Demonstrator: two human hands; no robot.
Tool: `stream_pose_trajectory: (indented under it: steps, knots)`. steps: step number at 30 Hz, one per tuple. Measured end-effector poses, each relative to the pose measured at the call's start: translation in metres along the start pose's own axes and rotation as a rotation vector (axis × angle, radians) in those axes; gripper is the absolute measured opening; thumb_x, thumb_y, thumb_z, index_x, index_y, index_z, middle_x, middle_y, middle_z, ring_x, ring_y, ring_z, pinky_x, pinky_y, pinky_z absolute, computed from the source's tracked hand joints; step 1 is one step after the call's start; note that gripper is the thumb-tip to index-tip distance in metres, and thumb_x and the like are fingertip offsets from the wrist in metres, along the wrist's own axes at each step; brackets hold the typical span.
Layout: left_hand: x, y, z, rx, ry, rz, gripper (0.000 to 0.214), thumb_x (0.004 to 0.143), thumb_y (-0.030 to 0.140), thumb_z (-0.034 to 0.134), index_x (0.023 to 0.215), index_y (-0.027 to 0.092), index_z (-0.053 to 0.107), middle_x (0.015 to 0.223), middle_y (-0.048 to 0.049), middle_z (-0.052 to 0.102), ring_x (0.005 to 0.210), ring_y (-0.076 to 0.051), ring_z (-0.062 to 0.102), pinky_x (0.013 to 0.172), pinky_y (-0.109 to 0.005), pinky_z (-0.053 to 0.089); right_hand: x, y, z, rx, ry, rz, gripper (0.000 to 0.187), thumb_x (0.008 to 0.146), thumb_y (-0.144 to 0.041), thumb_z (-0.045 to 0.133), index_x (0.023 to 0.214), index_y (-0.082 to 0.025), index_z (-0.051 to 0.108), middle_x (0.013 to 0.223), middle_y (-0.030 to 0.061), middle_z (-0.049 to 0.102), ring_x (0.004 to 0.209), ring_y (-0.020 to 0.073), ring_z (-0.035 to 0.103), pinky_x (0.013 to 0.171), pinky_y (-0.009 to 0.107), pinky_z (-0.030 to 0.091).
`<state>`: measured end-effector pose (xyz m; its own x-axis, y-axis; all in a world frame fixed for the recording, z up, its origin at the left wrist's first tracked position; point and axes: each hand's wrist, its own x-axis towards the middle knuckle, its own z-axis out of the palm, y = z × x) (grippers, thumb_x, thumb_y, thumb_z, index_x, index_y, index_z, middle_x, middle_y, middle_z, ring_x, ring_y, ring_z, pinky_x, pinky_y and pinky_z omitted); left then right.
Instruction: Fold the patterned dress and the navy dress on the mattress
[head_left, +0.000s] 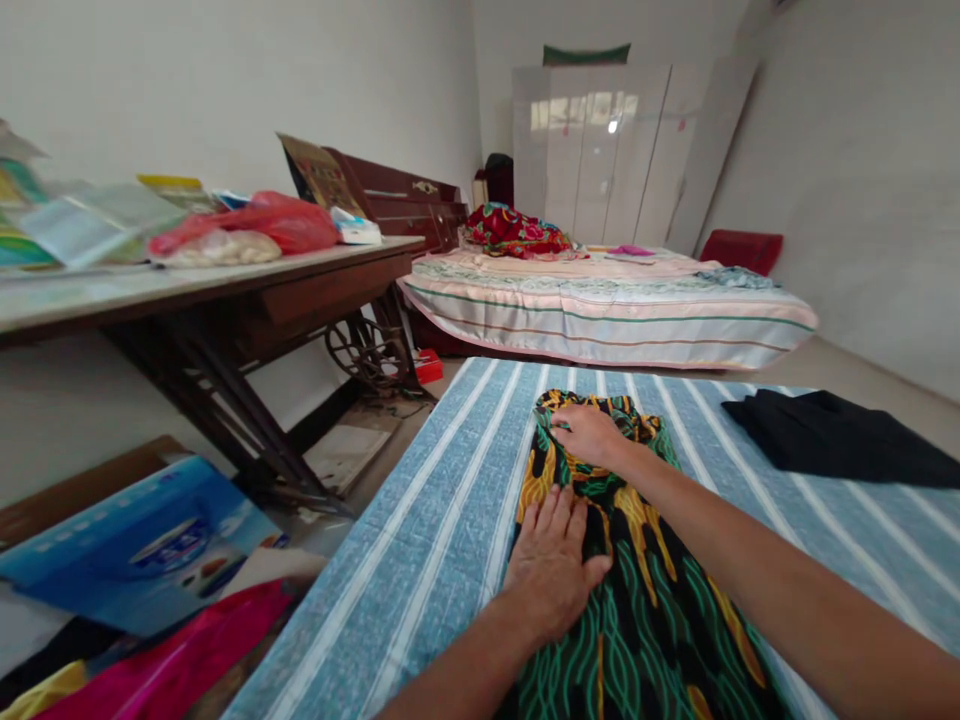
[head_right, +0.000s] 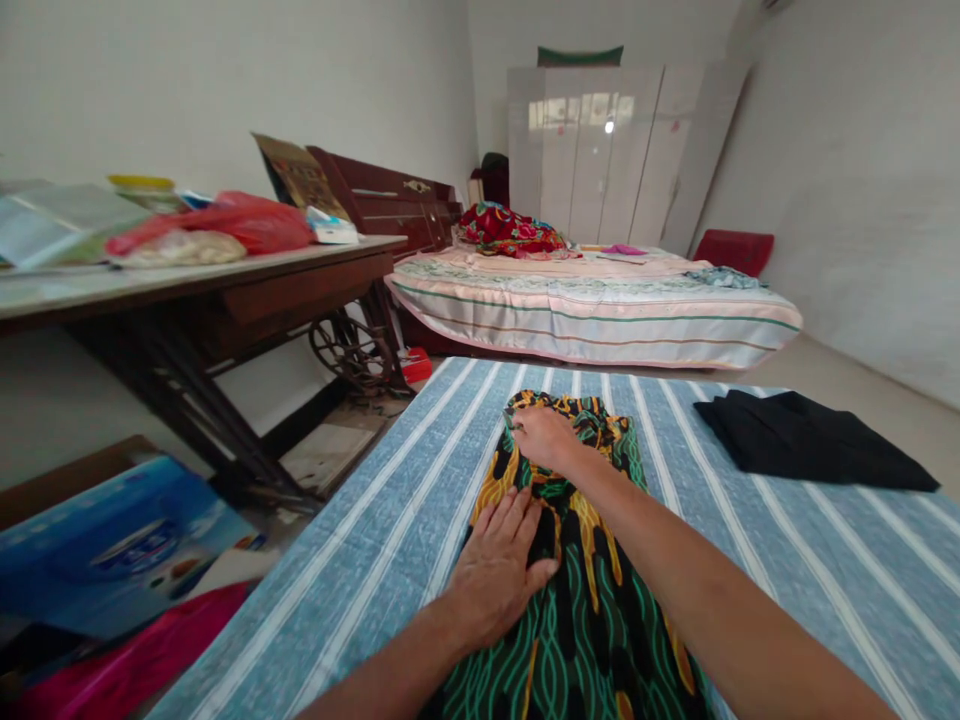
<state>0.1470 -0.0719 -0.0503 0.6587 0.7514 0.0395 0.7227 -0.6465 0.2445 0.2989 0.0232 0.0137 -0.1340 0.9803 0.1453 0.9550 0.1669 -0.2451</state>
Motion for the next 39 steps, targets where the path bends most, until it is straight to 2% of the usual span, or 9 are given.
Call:
stream_pose_trajectory:
  steps: [6, 10, 13, 17, 22, 26, 33, 39]
  knots:
    - [-0.001, 0.001, -0.002, -0.069, -0.049, 0.007, 0.070, 0.088, 0.061, 0.021, 0.142, 0.017, 0.029, 0.151, -0.0098, 0.019, 0.139, -0.027, 0.010, 0.111, -0.052, 0.015, 0.071, -0.011, 0.032, -0.030, -0.058, 0.125, 0.020, 0.079, -0.032, 0.057, 0.090, -0.018, 0.067, 0.102, 0.0113, 0.066, 0.102, 0.0240, 0.058, 0.083, 0.030, 0.041]
    - [-0.001, 0.002, -0.003, -0.103, -0.024, 0.005, 0.070, 0.088, 0.061, 0.019, 0.142, 0.018, 0.030, 0.151, -0.0084, 0.018, 0.140, -0.027, 0.009, 0.112, -0.050, 0.013, 0.098, -0.002, 0.041, 0.006, -0.074, 0.243, 0.021, 0.068, -0.024, 0.068, 0.087, -0.013, 0.067, 0.102, 0.0162, 0.065, 0.102, 0.0281, 0.059, 0.082, 0.032, 0.043]
    - [-0.002, 0.003, -0.004, -0.129, -0.051, 0.008, 0.069, 0.089, 0.060, 0.019, 0.142, 0.016, 0.029, 0.151, -0.0092, 0.017, 0.140, -0.027, 0.008, 0.112, -0.051, 0.012, 0.110, 0.014, 0.039, 0.091, -0.059, 0.327, 0.015, 0.064, -0.016, 0.069, 0.078, -0.012, 0.067, 0.091, 0.0133, 0.067, 0.095, 0.0258, 0.061, 0.076, 0.029, 0.045]
    - [-0.002, 0.002, -0.005, -0.164, -0.063, 0.003, 0.069, 0.089, 0.059, 0.020, 0.142, 0.015, 0.030, 0.151, -0.0104, 0.017, 0.139, -0.027, 0.008, 0.112, -0.051, 0.010, 0.111, 0.035, 0.033, 0.305, -0.045, 0.389, 0.008, 0.065, -0.019, 0.068, 0.066, -0.012, 0.064, 0.063, 0.0036, 0.062, 0.066, 0.0160, 0.061, 0.059, 0.023, 0.044]
    - [-0.001, 0.002, 0.000, -0.172, -0.057, 0.001, 0.069, 0.089, 0.059, 0.020, 0.141, 0.015, 0.030, 0.151, -0.0112, 0.016, 0.140, -0.027, 0.006, 0.112, -0.052, 0.009, 0.099, 0.050, 0.031, 0.560, -0.036, 0.479, 0.010, 0.066, -0.019, 0.066, 0.072, -0.012, 0.061, 0.046, -0.0042, 0.049, 0.042, 0.0081, 0.046, 0.045, 0.021, 0.039]
    - [-0.001, 0.002, 0.002, -0.174, -0.043, 0.004, 0.070, 0.089, 0.059, 0.018, 0.142, 0.014, 0.030, 0.151, -0.0110, 0.017, 0.140, -0.027, 0.005, 0.112, -0.052, 0.009, 0.095, 0.058, 0.035, 0.651, -0.083, 0.566, 0.019, 0.066, -0.028, 0.071, 0.067, -0.013, 0.059, 0.041, -0.0050, 0.044, 0.037, 0.0081, 0.041, 0.040, 0.021, 0.035]
    - [-0.001, 0.002, 0.000, -0.165, -0.045, 0.003, 0.069, 0.089, 0.059, 0.019, 0.142, 0.014, 0.030, 0.151, -0.0113, 0.018, 0.140, -0.028, 0.007, 0.112, -0.053, 0.010, 0.096, 0.063, 0.040, 0.655, -0.186, 0.692, 0.038, 0.066, -0.051, 0.071, 0.065, -0.016, 0.056, 0.044, -0.0024, 0.049, 0.039, 0.0101, 0.043, 0.042, 0.026, 0.039]
    - [-0.001, 0.002, -0.002, -0.161, -0.042, -0.002, 0.069, 0.089, 0.059, 0.020, 0.142, 0.016, 0.030, 0.151, -0.0099, 0.019, 0.139, -0.028, 0.008, 0.112, -0.052, 0.011, 0.090, 0.062, 0.033, 0.676, -0.256, 0.639, 0.035, 0.053, -0.038, 0.082, 0.059, -0.014, 0.058, 0.042, -0.0021, 0.050, 0.038, 0.0095, 0.042, 0.040, 0.024, 0.035]
